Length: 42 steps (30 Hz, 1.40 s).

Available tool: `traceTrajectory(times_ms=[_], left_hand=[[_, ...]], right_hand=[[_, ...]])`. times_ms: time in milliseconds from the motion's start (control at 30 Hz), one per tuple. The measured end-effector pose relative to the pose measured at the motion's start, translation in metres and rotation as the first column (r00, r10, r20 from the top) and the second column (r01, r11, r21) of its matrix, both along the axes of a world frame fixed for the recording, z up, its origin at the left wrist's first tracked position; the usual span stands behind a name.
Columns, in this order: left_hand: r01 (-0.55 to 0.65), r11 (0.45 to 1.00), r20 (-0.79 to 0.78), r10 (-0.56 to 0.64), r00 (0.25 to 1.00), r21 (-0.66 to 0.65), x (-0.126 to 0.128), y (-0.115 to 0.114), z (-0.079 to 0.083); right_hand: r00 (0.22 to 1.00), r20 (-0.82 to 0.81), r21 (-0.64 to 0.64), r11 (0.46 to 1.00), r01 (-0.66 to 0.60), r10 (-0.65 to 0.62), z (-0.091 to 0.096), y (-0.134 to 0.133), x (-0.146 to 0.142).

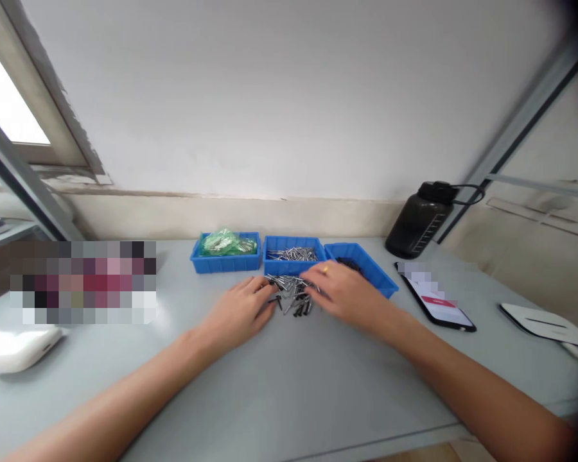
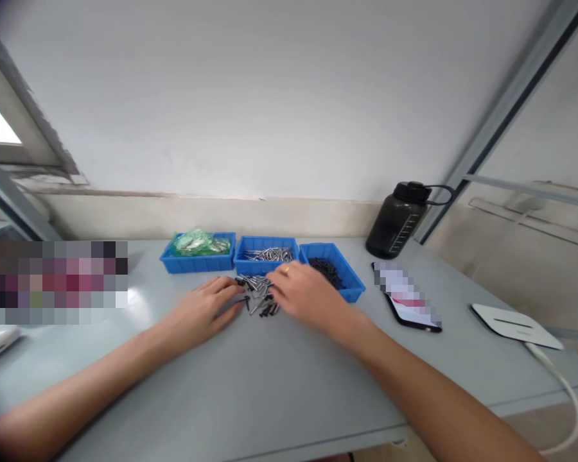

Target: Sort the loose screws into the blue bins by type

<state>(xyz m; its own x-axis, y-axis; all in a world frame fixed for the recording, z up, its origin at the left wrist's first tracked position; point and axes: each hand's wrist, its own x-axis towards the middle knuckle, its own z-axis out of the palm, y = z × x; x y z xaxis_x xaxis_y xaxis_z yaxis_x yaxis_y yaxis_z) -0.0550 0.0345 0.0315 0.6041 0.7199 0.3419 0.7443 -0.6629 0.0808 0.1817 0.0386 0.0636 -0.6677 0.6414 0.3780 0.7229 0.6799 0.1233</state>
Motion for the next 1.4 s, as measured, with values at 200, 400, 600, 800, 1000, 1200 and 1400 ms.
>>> traceTrajectory(times_ms=[200, 400, 600, 800, 1000, 1200, 1400], left_hand=[[0.004, 0.999, -0.086, -0.008, 0.996, -0.047, -0.002, 0.004, -0.004], [-0.023, 0.997, -0.053, 0.019, 0.998, -0.074, -0.002, 0.005, -0.004], [-0.173, 0.985, -0.109, 0.173, 0.979, 0.016, -0.001, 0.003, -0.002], [-0.181, 0.983, -0.138, 0.179, 0.974, -0.006, -0.003, 0.003, -0.001], [-0.158, 0.988, -0.122, 0.156, 0.980, -0.004, -0.003, 0.004, -0.004], [-0.122, 0.993, -0.085, 0.121, 0.989, -0.001, 0.000, 0.001, -0.004], [-0.101, 0.995, -0.077, 0.100, 0.992, -0.008, 0.000, 0.000, -0.001]], right_hand=[[0.962, 0.051, -0.204, 0.946, -0.253, 0.269, -0.015, -0.016, -0.018], [0.969, 0.084, -0.231, 0.951, -0.207, 0.231, -0.013, -0.013, -0.015], [0.963, 0.115, -0.245, 0.947, -0.209, 0.242, -0.016, -0.011, -0.013], [0.968, 0.075, -0.245, 0.945, -0.216, 0.241, -0.018, -0.009, -0.013], [0.971, 0.058, -0.253, 0.944, -0.211, 0.232, -0.017, -0.010, -0.014], [0.980, 0.076, -0.195, 0.966, -0.168, 0.186, -0.017, -0.011, -0.013], [0.981, 0.118, -0.192, 0.973, -0.131, 0.155, -0.016, -0.012, -0.014]])
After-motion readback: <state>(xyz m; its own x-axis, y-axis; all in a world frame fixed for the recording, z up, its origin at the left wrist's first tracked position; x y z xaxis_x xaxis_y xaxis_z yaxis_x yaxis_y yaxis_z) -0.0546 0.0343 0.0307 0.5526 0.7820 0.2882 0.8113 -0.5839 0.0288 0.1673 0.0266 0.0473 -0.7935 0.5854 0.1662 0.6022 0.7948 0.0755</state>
